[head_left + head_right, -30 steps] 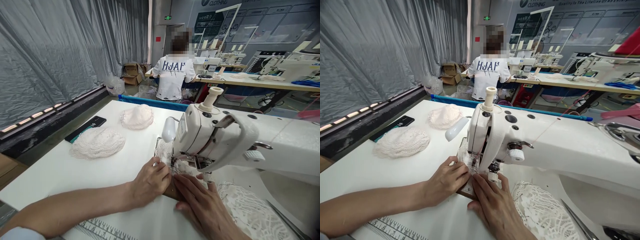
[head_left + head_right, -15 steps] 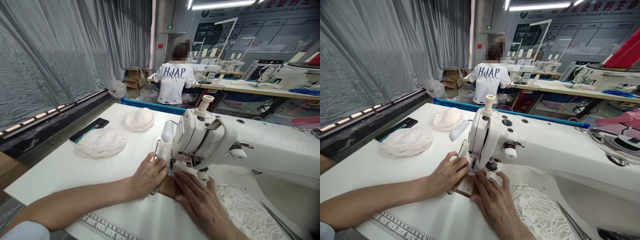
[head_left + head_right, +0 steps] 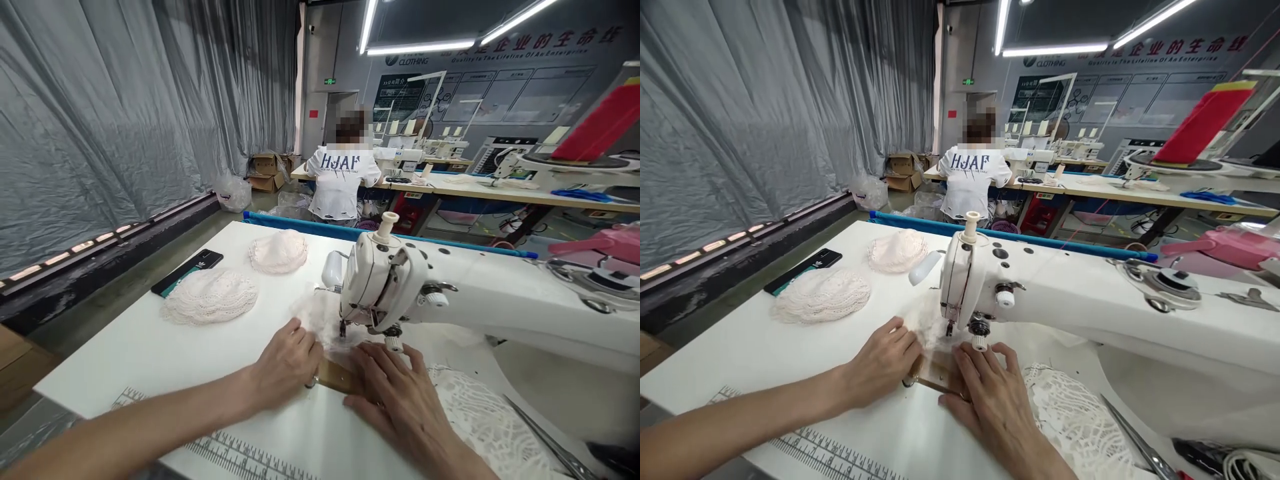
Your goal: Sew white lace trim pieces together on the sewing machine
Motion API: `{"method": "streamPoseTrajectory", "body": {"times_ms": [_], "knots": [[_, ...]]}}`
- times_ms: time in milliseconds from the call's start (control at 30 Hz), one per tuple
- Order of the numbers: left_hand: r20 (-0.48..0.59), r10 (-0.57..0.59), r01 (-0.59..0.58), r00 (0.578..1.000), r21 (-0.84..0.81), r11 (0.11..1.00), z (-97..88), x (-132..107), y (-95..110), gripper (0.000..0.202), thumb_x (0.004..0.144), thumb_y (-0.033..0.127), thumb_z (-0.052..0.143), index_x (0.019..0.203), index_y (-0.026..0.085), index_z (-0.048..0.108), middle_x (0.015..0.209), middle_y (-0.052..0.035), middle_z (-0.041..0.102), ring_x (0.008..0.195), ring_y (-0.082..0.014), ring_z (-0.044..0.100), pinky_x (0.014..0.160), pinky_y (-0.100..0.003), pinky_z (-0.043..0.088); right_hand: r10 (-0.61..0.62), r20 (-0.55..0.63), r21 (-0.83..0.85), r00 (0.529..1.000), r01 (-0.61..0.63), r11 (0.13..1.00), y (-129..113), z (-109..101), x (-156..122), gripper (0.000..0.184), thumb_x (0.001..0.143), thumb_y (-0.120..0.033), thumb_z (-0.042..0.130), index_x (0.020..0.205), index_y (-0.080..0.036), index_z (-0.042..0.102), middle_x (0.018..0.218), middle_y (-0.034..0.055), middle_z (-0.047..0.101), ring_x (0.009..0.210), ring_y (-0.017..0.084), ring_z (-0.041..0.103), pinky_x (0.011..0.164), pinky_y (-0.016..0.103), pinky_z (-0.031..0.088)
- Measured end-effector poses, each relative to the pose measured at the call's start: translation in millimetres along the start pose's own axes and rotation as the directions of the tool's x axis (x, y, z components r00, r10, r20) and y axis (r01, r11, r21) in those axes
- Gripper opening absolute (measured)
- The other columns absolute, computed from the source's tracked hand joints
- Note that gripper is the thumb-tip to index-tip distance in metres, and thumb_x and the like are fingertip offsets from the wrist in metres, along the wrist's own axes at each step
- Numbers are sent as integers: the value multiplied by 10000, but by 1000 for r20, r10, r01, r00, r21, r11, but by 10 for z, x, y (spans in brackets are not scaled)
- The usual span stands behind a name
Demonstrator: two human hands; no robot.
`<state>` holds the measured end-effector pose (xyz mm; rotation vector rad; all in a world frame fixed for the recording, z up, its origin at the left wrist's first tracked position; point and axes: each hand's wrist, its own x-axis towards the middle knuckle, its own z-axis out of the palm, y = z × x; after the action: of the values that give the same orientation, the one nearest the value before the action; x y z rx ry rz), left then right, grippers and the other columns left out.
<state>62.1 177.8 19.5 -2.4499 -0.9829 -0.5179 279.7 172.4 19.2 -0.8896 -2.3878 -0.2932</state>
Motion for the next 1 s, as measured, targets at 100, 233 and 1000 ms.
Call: {"method": "streamPoseTrajectory", "body": {"times_ms": [100, 233, 1000], "knots": [[32, -40, 42, 999, -40, 998, -313, -279, 208, 193, 682, -28, 407, 666, 163, 435, 557, -1, 465, 485, -140, 413, 619, -305, 383, -58, 35, 44, 998, 56, 997, -100, -3, -19, 564, 861, -607, 417, 1077, -111, 576, 1022, 126, 653, 908, 261, 569, 835, 403, 317], [227, -58, 76, 972, -72, 994, -638, -486, 348, 248, 582, -57, 394, 675, 170, 430, 572, 0, 475, 494, -145, 428, 693, -344, 415, -74, 43, 83, 996, 70, 994, -208, 33, -53, 366, 945, -430, 369, 1037, -148, 583, 977, 94, 649, 850, 223, 565, 734, 347, 346], [509, -38, 223, 860, -308, 925, -676, -384, 71, 205, 884, 305, 535, 736, 175, 591, 779, -6, 620, 733, -146, 546, 789, -331, 362, -274, 62, 91, 960, 268, 959, -174, 13, -81, 282, 922, -40, 317, 877, -133, 579, 853, 80, 655, 690, 150, 596, 535, 266, 449]]}}
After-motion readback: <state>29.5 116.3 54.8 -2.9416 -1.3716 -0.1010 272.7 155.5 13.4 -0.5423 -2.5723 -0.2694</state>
